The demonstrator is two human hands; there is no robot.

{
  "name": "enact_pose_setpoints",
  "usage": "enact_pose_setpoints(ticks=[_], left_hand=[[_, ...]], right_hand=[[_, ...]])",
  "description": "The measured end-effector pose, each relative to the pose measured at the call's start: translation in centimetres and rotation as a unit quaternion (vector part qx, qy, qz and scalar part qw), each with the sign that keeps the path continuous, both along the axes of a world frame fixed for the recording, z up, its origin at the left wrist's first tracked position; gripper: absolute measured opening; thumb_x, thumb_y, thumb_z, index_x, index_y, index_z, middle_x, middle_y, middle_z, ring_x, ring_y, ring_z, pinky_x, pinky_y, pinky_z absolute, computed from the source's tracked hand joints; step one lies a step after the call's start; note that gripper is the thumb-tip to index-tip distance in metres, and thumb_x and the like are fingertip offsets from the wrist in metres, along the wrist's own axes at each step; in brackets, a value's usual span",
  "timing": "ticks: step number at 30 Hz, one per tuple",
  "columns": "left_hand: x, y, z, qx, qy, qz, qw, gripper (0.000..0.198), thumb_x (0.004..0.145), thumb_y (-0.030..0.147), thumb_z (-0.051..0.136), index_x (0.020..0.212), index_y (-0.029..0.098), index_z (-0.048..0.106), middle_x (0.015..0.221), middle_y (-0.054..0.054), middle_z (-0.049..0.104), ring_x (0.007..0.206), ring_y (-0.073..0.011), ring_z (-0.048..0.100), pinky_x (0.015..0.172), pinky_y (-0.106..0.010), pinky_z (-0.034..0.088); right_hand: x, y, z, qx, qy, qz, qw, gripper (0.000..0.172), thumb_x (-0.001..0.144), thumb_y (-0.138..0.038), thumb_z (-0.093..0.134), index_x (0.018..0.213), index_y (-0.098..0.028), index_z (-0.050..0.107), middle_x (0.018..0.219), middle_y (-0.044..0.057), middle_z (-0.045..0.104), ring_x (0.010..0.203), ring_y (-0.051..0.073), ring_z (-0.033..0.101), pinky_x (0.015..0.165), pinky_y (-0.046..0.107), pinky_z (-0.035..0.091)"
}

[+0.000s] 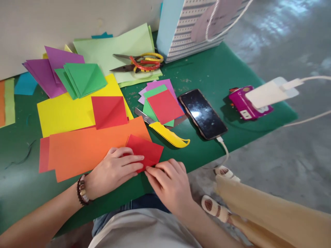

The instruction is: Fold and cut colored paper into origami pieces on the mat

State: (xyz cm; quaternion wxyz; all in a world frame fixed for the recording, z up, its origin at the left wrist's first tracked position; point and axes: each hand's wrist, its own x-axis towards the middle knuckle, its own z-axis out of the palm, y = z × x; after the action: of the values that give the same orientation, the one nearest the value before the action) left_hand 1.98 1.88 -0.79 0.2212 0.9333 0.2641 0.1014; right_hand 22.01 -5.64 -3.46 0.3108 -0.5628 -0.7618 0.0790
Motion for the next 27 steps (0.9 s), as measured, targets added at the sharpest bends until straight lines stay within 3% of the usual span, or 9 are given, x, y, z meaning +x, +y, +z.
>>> enact_pose_setpoints(ticks=[4, 8, 11, 27], left_hand=[[0.1, -0.1, 0.2, -0.01, 0.015, 0.012, 1.0, 0.021, 0.096, 0.021, 0.049, 0.117, 0.019, 0.055, 0.113, -0.004, 0.068, 0.111, -0.0216, 0.051, 0.084, -0.036, 0.04], [0.2, -0.2, 0.1, -0.011, 0.026, 0.019, 0.999, 0.028, 0.093, 0.018, 0.054, 0.121, 0.018, 0.05, 0.109, -0.004, 0.068, 0.112, -0.0218, 0.052, 0.085, -0.036, 0.04], [0.2, -0.2, 0.1, -0.009, 0.033, 0.015, 0.999, 0.026, 0.093, 0.02, 0.055, 0.119, 0.019, 0.051, 0.11, -0.004, 0.068, 0.111, -0.0224, 0.052, 0.084, -0.036, 0.039], [0.1, -0.3, -0.1, 0.009, 0.029, 0.01, 0.999, 0.024, 0.092, 0.022, 0.058, 0.116, 0.019, 0.052, 0.114, -0.005, 0.067, 0.113, -0.0235, 0.051, 0.084, -0.037, 0.038]], right_hand=[[-1.4, 0.2, 0.2, 0.041, -0.049, 0.016, 0.998, 0.006, 0.084, -0.015, 0.064, 0.08, -0.02, 0.064, 0.067, 0.0, 0.061, 0.067, 0.016, 0.048, 0.062, 0.033, 0.031], [-1.7, 1.2, 0.5, 0.034, -0.105, 0.045, 0.993, 0.02, 0.085, -0.015, 0.057, 0.067, -0.02, 0.058, 0.063, 0.001, 0.056, 0.066, 0.016, 0.046, 0.061, 0.033, 0.029], [-1.3, 1.6, 0.7, 0.03, -0.118, 0.044, 0.992, 0.02, 0.082, -0.012, 0.057, 0.064, -0.02, 0.055, 0.062, 0.0, 0.053, 0.066, 0.016, 0.045, 0.062, 0.033, 0.028], [2.5, 1.7, 1.2, 0.0, -0.14, -0.043, 0.989, 0.022, 0.079, -0.01, 0.058, 0.061, -0.021, 0.052, 0.058, -0.001, 0.048, 0.063, 0.016, 0.046, 0.062, 0.031, 0.031]])
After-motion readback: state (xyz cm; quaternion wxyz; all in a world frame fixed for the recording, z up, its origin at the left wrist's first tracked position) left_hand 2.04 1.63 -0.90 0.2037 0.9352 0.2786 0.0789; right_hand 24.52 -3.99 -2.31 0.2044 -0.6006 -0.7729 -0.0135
